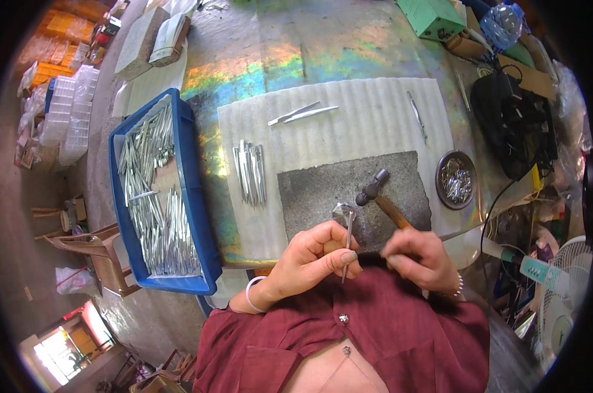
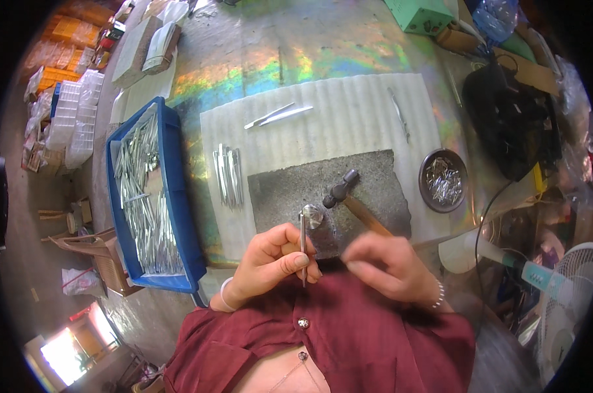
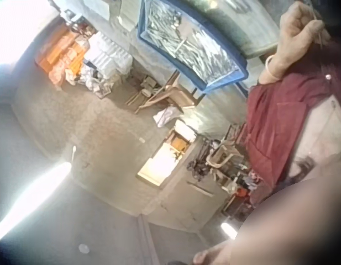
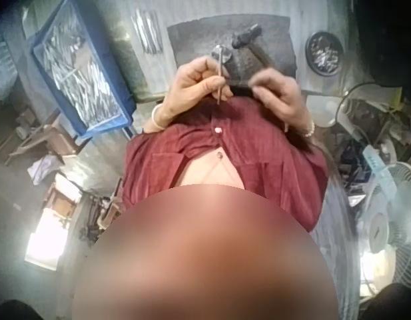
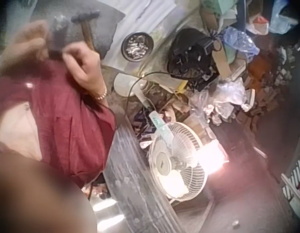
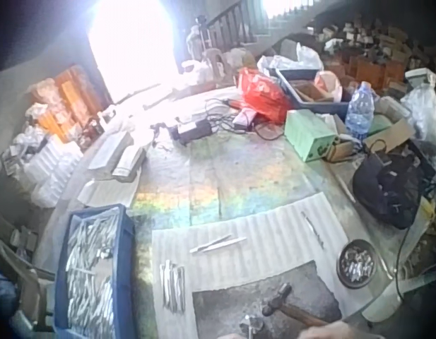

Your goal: Hammering and marking metal rods on an anvil using a hammer and a punch.

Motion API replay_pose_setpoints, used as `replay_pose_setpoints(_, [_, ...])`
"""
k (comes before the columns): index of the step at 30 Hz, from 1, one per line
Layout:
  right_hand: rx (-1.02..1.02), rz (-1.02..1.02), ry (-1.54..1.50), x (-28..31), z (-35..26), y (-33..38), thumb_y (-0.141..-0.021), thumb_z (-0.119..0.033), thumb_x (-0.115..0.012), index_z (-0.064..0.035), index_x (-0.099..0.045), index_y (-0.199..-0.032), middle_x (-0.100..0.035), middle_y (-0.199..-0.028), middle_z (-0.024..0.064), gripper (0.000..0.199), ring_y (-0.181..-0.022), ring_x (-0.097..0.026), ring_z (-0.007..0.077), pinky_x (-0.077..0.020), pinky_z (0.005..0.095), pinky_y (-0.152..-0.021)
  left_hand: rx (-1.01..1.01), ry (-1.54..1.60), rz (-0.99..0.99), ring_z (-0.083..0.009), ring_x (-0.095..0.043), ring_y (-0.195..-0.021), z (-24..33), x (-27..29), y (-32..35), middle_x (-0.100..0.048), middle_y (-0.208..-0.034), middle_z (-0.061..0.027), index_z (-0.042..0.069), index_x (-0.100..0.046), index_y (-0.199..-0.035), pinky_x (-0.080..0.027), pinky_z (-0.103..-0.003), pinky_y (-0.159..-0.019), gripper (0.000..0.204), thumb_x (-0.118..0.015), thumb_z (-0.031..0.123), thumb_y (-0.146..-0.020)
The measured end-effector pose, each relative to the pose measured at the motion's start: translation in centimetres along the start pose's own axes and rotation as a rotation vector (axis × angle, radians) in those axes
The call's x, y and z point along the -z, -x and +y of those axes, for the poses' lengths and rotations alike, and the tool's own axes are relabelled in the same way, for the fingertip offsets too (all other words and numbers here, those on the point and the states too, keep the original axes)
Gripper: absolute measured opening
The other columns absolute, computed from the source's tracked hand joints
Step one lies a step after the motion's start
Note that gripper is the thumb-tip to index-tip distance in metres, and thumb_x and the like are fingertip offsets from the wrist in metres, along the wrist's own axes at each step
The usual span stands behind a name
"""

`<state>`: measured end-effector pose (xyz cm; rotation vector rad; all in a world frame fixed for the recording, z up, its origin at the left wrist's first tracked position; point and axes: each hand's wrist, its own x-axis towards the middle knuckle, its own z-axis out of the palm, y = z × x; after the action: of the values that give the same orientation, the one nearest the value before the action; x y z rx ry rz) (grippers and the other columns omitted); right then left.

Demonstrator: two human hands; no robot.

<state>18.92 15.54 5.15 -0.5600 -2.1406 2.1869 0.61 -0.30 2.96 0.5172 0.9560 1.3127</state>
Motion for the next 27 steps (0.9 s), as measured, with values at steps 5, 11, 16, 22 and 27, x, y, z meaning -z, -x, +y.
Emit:
replay_pose_setpoints(5, [-0.07, 0.16, -0.479, -1.5, -0.7, -4.5, -0.088, -0.005, -0.059, 0.0019, -0.057, -0.099, -0.06, -0.082, 0.0035, 0.014, -0.073, -0.057, 0.0078, -0.0463, 0.021, -0.066, -0.008, -0.039, -0.015, -0.0098, -0.059, -0.07, 0.1, -1.1, -0.5, -0.063, -0.079, -0.0068, 0.0, -0.048, -0.099, -0.047, -0.022, -0.062, 0.015, -0.051, 0.014, -0.095])
replay_pose_setpoints(11, [-0.1, -0.076, -0.638, -0.6, -0.5, -5.8, -0.09, -0.003, -0.056, 0.0029, -0.055, -0.096, -0.06, -0.081, 0.0045, 0.009, -0.072, -0.058, 0.0088, -0.048, 0.022, -0.065, 0.02, 0.029, -0.033, -0.0121, -0.061, -0.071, 0.2, -1.1, -1.1, -0.064, -0.081, -0.0091, 0.0, -0.048, -0.101, -0.049, -0.023, -0.064, 0.015, -0.052, 0.013, -0.094])
replay_pose_setpoints(16, [-0.166, -0.005, -0.633, -0.9, -0.5, -5.9, -0.09, -0.003, -0.054, 0.0026, -0.056, -0.095, -0.06, -0.08, 0.0044, 0.007, -0.071, -0.058, 0.0084, -0.0483, 0.0218, -0.063, 0.08, 0.121, -0.059, -0.0148, -0.062, -0.073, 0.2, -0.7, -1.6, -0.064, -0.082, -0.0118, -0.002, -0.048, -0.104, -0.051, -0.025, -0.065, 0.016, -0.052, 0.011, -0.094])
replay_pose_setpoints(22, [-0.194, 0.045, -0.562, -1.1, -0.8, -5.9, -0.091, -0.003, -0.053, 0.0031, -0.056, -0.095, -0.06, -0.08, 0.0043, 0.008, -0.071, -0.058, 0.008, -0.0488, 0.0217, -0.062, 0.071, 0.124, -0.095, -0.015, -0.063, -0.075, -0.2, -0.2, -2.0, -0.064, -0.083, -0.0116, -0.002, -0.048, -0.106, -0.051, -0.025, -0.066, 0.017, -0.051, 0.01, -0.094])
replay_pose_setpoints(27, [-0.205, 0.044, -0.49, -1.5, -1.2, -6.2, -0.091, -0.004, -0.053, 0.0033, -0.056, -0.096, -0.061, -0.081, 0.0042, 0.009, -0.072, -0.058, 0.0077, -0.0489, 0.0215, -0.064, 0.001, 0.051, -0.01, -0.009, -0.06, -0.066, -0.5, -0.3, -1.7, -0.064, -0.076, -0.0056, 0.0, -0.05, -0.099, -0.048, -0.022, -0.058, 0.013, -0.056, 0.009, -0.091])
